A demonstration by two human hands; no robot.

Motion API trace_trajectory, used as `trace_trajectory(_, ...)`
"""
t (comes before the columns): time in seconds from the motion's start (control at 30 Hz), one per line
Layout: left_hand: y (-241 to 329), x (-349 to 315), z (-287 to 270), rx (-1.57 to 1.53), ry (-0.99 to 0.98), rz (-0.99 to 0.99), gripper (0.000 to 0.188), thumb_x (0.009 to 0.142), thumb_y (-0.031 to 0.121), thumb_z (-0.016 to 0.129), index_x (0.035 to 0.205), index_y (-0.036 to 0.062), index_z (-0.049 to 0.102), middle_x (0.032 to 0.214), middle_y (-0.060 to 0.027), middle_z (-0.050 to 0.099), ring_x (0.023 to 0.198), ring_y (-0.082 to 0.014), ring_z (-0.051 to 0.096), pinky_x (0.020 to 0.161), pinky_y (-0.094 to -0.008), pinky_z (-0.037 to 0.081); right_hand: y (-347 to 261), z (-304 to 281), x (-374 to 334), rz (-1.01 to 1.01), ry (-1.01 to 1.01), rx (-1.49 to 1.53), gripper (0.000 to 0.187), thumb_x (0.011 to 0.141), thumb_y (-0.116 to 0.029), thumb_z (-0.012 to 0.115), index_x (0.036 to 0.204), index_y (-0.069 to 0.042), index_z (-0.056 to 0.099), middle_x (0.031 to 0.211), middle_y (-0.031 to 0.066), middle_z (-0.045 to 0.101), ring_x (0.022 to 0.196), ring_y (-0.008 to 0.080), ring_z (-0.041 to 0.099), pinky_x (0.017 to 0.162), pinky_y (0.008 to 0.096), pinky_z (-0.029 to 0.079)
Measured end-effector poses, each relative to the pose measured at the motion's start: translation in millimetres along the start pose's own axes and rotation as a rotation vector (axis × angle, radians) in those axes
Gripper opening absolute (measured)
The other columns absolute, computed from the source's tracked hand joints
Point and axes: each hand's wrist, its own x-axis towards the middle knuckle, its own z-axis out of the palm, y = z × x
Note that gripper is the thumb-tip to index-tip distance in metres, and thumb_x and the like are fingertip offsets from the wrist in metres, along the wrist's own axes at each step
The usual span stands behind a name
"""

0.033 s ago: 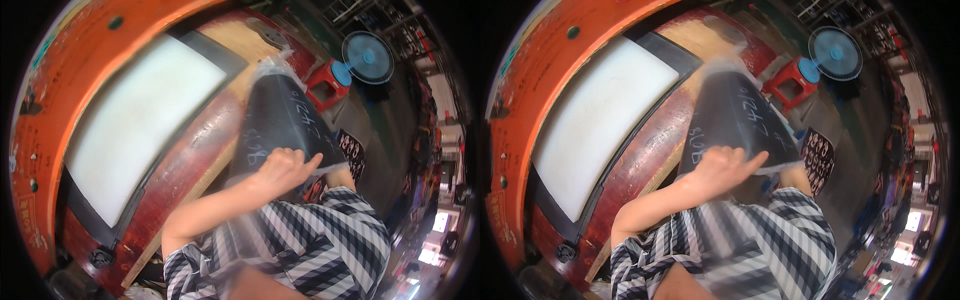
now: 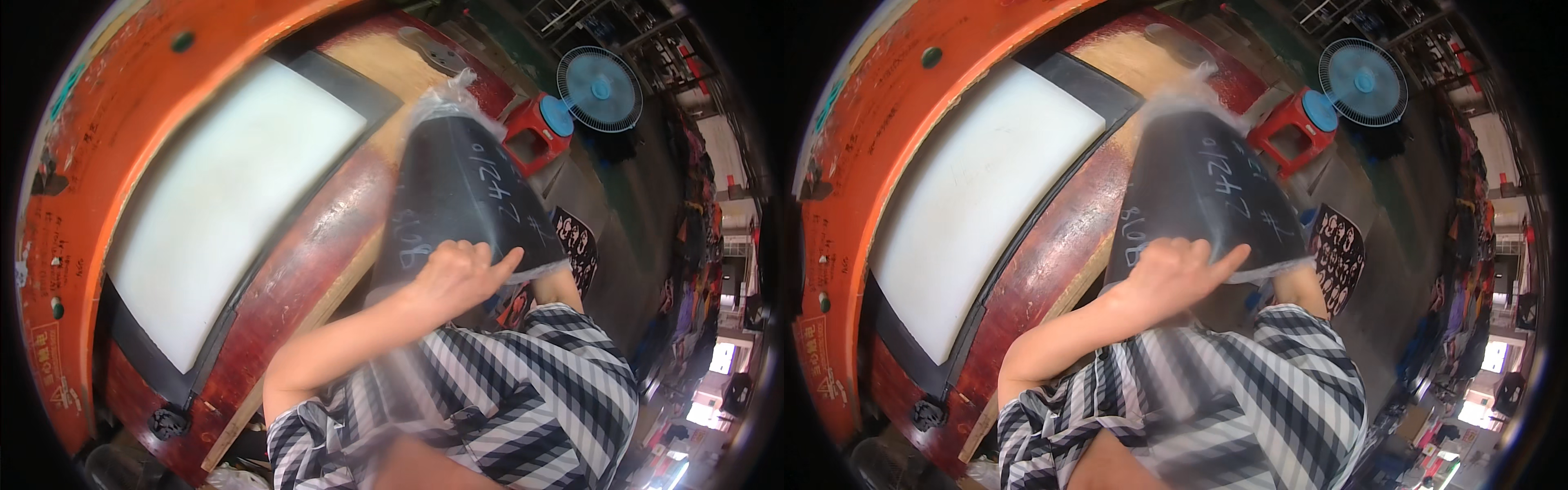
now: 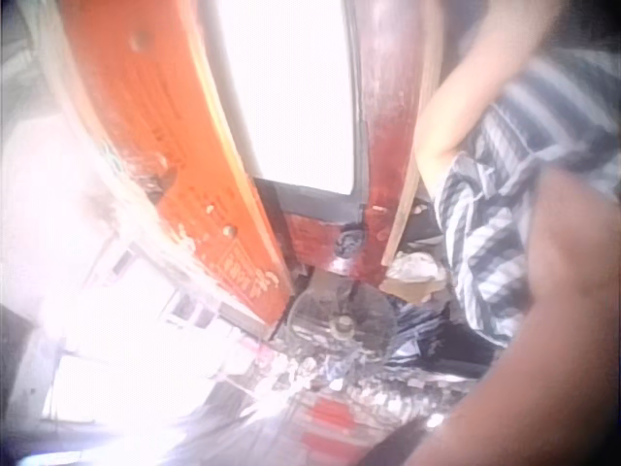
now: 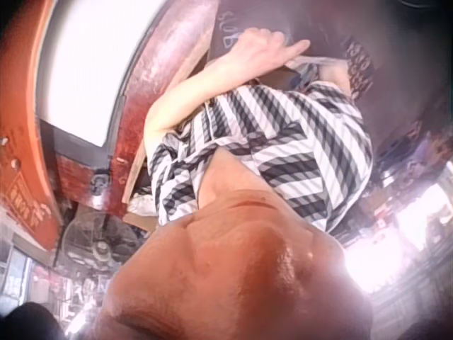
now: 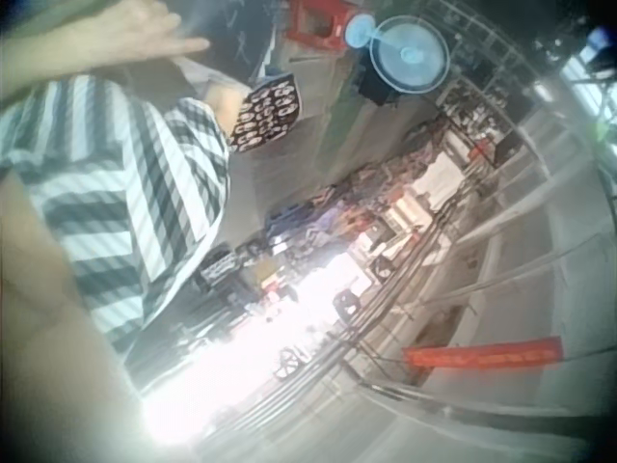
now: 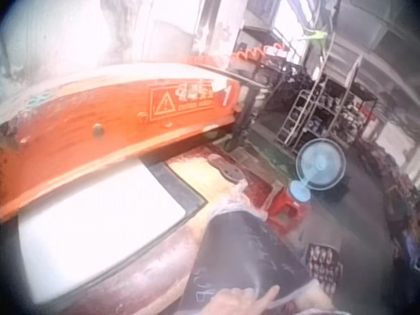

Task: The person repeatedly peels adhesive stickers from a black sheet using both hands, then folds the sheet and places it aside. They repeat the process with a second black sheet, peeling off stickers and folding the sheet.

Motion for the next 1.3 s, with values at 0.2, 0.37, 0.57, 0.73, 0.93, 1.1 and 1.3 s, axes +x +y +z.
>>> trace_trajectory(0.2,-28.2,-44.2,-9.8,0.122,0.225,-0.146,0.056,0.067,0.015,0.058,0.122,0.0268,0.064,0.06,0.0013,0.034,0.048,-0.011,0.044,0.04,-0.0253,0.036,-23.0,26.8,40.9,-0.086,-0.04,0.042,0.038,0.082,-0.016,0.068,0.115,0.001,0.062,0.104,0.0015,0.063,0.091,0.0107,0.055,0.082,0.0269,0.047)
trace_trajectory(0.37,-46.4,-104.6,-37.8,0.25,0.265,-0.264,0.053,0.065,0.016,0.061,0.115,0.0304,0.068,0.059,0.0004,0.03,0.043,-0.0123,0.041,0.039,-0.0272,0.033,-36.2,84.0,62.1,-0.14,-0.102,0.074,0.037,0.082,-0.016,0.068,0.115,0.002,0.062,0.103,0.0016,0.063,0.091,0.0108,0.055,0.082,0.027,0.047)
trace_trajectory(0.57,-42.1,-167.9,-41.4,0.312,0.271,-0.377,0.059,0.063,0.007,0.064,0.117,0.0307,0.069,0.057,-0.002,0.029,0.043,-0.016,0.039,0.041,-0.0313,0.033,-36.4,141.5,75.8,-0.2,-0.169,0.108,0.037,0.082,-0.015,0.067,0.114,0.002,0.062,0.103,0.0017,0.063,0.09,0.0109,0.055,0.082,0.0271,0.047)
trace_trajectory(0.73,-45.9,-208.2,-47.9,0.342,0.267,-0.423,0.058,0.065,0.008,0.06,0.118,0.0314,0.067,0.059,-0.0011,0.035,0.043,-0.0153,0.041,0.04,-0.0298,0.035,-30.6,169.2,67.2,-0.209,-0.202,0.123,0.036,0.082,-0.015,0.067,0.114,0.002,0.062,0.103,0.0018,0.063,0.09,0.0111,0.056,0.082,0.0272,0.047)
trace_trajectory(0.93,-59.3,-256.3,-60.7,0.281,0.346,-0.55,0.058,0.064,-0.002,0.06,0.116,0.0225,0.069,0.062,-0.0057,0.049,0.052,-0.0198,0.052,0.048,-0.0326,0.041,-20.3,199.9,59.1,-0.22,-0.254,0.155,0.035,0.083,-0.015,0.067,0.113,0.002,0.063,0.103,0.0019,0.064,0.09,0.0112,0.056,0.082,0.0273,0.047)
trace_trajectory(1.1,-63.0,-298.1,-67.7,-0.021,0.464,-0.743,0.056,0.073,-0.009,0.057,0.125,0.0096,0.062,0.085,-0.0142,0.066,0.065,-0.0282,0.063,0.06,-0.0318,0.049,-9.3,220.3,50.0,-0.404,-0.304,0.013,0.028,0.084,-0.011,0.063,0.108,0.004,0.064,0.099,0.0025,0.066,0.086,0.0115,0.059,0.078,0.0272,0.049)
trace_trajectory(1.3,-25.1,-344.9,-55.9,-0.645,0.681,-1.27,0.044,0.09,0.008,0.058,0.133,0.0035,0.051,0.116,-0.0172,0.064,0.099,-0.0236,0.064,0.087,-0.0307,0.047,-11.4,208.1,24.7,-0.134,-0.343,-0.282,0.011,0.077,-0.008,0.066,0.086,-0.002,0.066,0.075,-0.0039,0.057,0.067,0.0061,0.05,0.061,0.0241,0.043)
